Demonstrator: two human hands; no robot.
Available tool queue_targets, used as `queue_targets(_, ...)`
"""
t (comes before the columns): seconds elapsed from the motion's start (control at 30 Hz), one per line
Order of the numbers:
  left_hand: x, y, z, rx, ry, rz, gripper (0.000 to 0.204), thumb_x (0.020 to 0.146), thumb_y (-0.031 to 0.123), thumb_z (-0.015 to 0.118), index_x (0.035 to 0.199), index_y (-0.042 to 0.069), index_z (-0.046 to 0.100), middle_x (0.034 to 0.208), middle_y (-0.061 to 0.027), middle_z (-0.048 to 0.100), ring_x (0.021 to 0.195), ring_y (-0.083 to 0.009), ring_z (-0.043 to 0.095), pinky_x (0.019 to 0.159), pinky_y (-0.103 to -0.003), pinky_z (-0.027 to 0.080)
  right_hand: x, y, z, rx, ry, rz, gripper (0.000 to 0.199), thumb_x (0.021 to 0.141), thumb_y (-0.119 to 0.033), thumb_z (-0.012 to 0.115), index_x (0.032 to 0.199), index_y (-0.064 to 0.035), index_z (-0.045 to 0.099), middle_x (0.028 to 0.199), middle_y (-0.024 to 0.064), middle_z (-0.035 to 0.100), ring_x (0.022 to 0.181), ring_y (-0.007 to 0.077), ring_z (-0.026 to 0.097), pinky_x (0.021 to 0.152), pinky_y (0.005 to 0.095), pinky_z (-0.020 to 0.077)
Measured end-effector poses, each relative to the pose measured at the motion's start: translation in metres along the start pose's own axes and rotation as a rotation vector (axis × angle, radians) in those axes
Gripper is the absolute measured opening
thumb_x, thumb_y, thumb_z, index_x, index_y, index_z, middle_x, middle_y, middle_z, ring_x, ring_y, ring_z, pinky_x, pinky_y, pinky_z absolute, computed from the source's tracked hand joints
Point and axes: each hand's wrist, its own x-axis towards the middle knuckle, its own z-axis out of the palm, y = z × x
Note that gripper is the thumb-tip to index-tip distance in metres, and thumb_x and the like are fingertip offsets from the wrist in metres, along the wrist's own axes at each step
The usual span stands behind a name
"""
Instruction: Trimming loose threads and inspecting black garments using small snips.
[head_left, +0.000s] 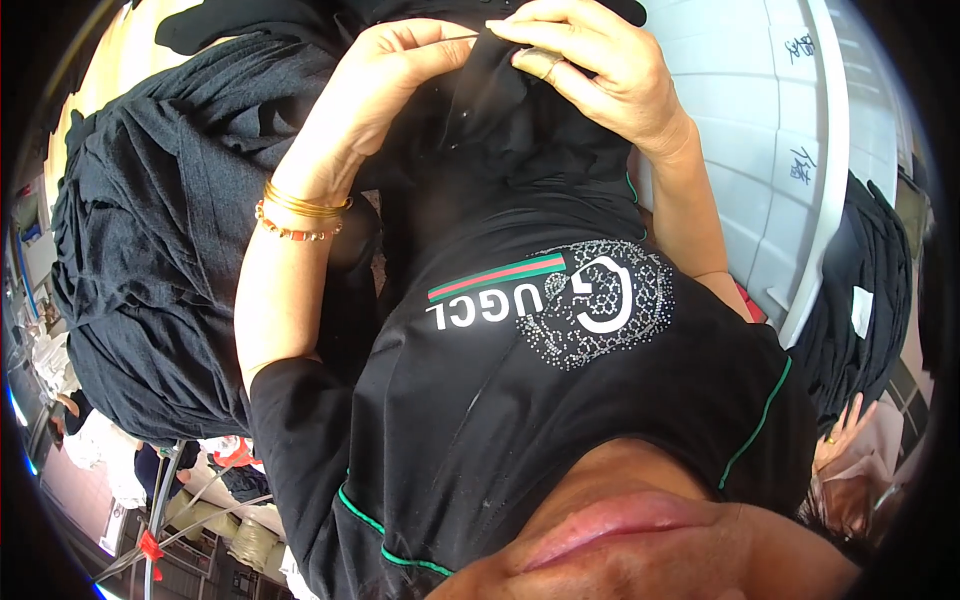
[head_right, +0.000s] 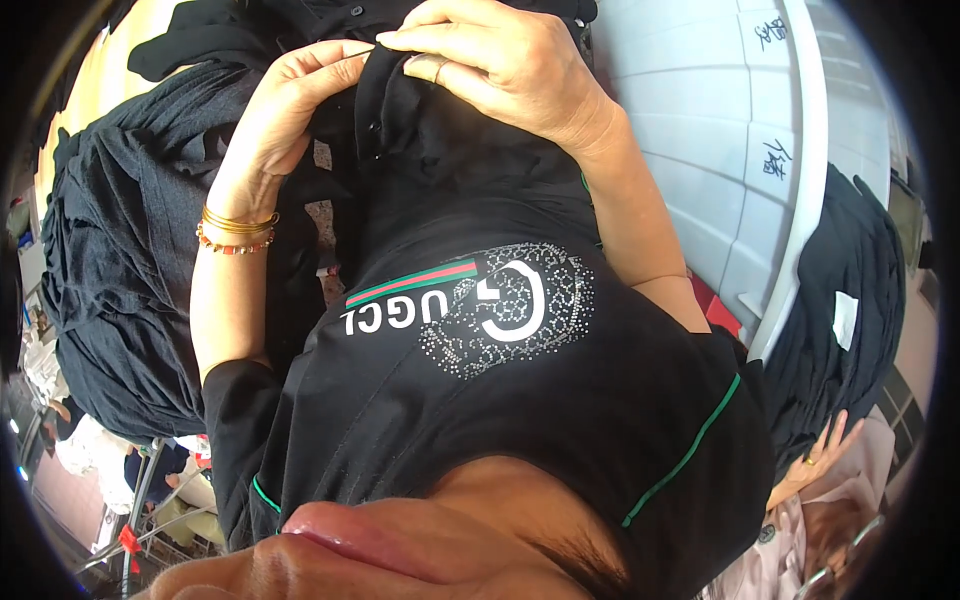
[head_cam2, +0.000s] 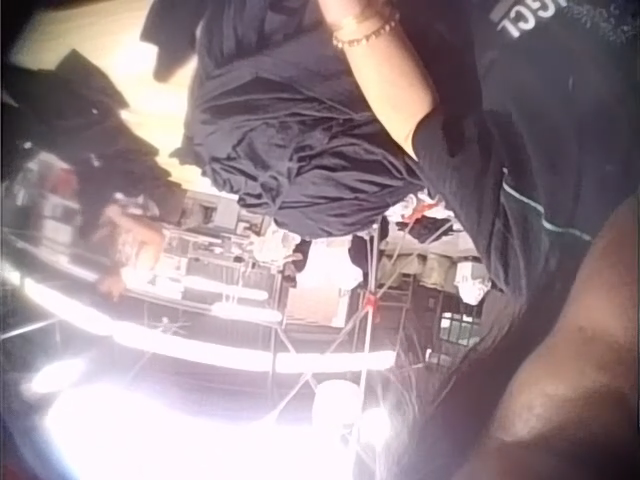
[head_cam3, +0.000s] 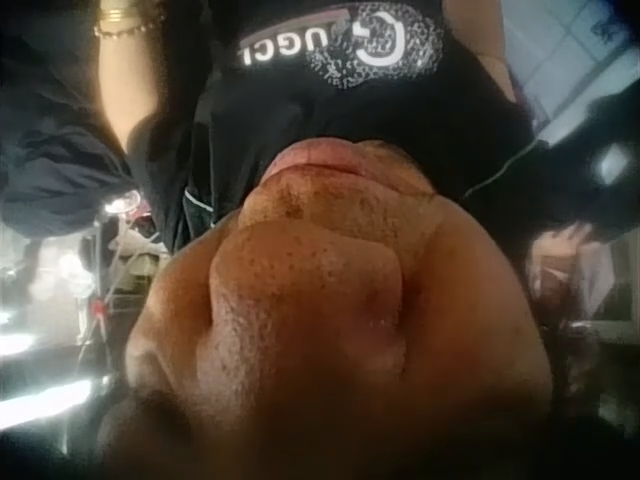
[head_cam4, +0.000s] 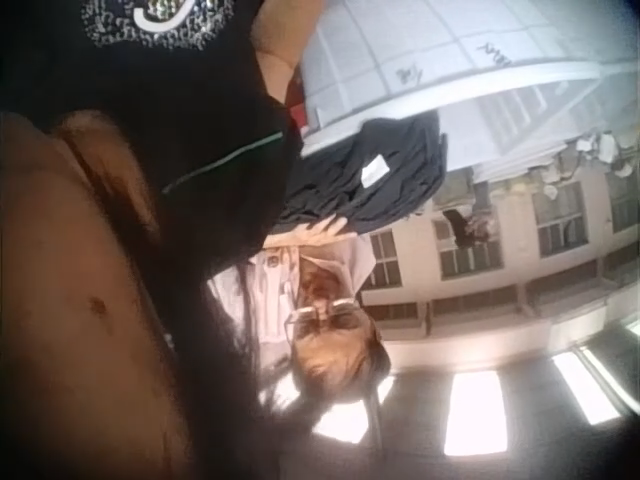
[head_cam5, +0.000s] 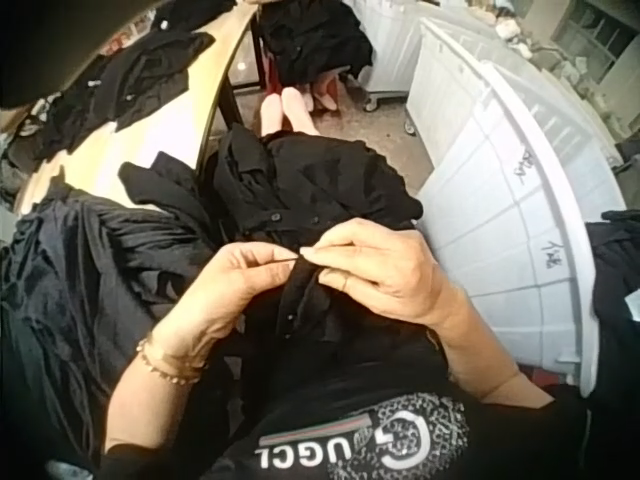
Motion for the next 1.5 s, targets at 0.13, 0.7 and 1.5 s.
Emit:
queue_targets(0.13, 0.001, -0.003, -0.002, 0.023, -0.041, -0.002, 0.022, 0.094, 0.012, 0.064, 0.113, 0.001, 0.07, 0.103, -0.0028, 0.073, 0.095, -0.0087, 0.066, 0.091, -0.023, 0.048, 0.001, 0.003, 0.002, 0.033, -0.027, 0.015, 0.02, 0.08, 0.002, 0.074, 0.1, 0.0032, 0.071, 0.093, 0.012, 0.067, 0.076, 0.022, 0.068, 0.064, 0.0271, 0.0536)
queue_targets(0.7, 0.007, -0.017, -0.005, 0.073, 0.022, 0.045, 0.022, 0.092, 0.012, 0.066, 0.111, 0.002, 0.071, 0.101, -0.0024, 0.073, 0.092, -0.0076, 0.065, 0.088, -0.023, 0.048, -0.002, 0.002, -0.002, 0.204, -0.129, 0.165, 0.032, 0.077, 0.002, 0.076, 0.109, 0.0023, 0.069, 0.101, 0.0131, 0.068, 0.089, 0.0228, 0.067, 0.075, 0.0288, 0.0533)
queue_targets(1.5, 0.02, -0.019, 0.008, -0.224, -0.139, 0.203, 0.013, 0.091, 0.01, 0.067, 0.099, 0.001, 0.073, 0.096, -0.0051, 0.074, 0.089, -0.0113, 0.067, 0.086, -0.023, 0.048, -0.047, 0.006, 0.008, 0.027, -0.215, 0.04, 0.023, 0.08, -0.001, 0.07, 0.103, -0.006, 0.07, 0.096, 0.0078, 0.064, 0.074, 0.025, 0.064, 0.066, 0.0334, 0.0522)
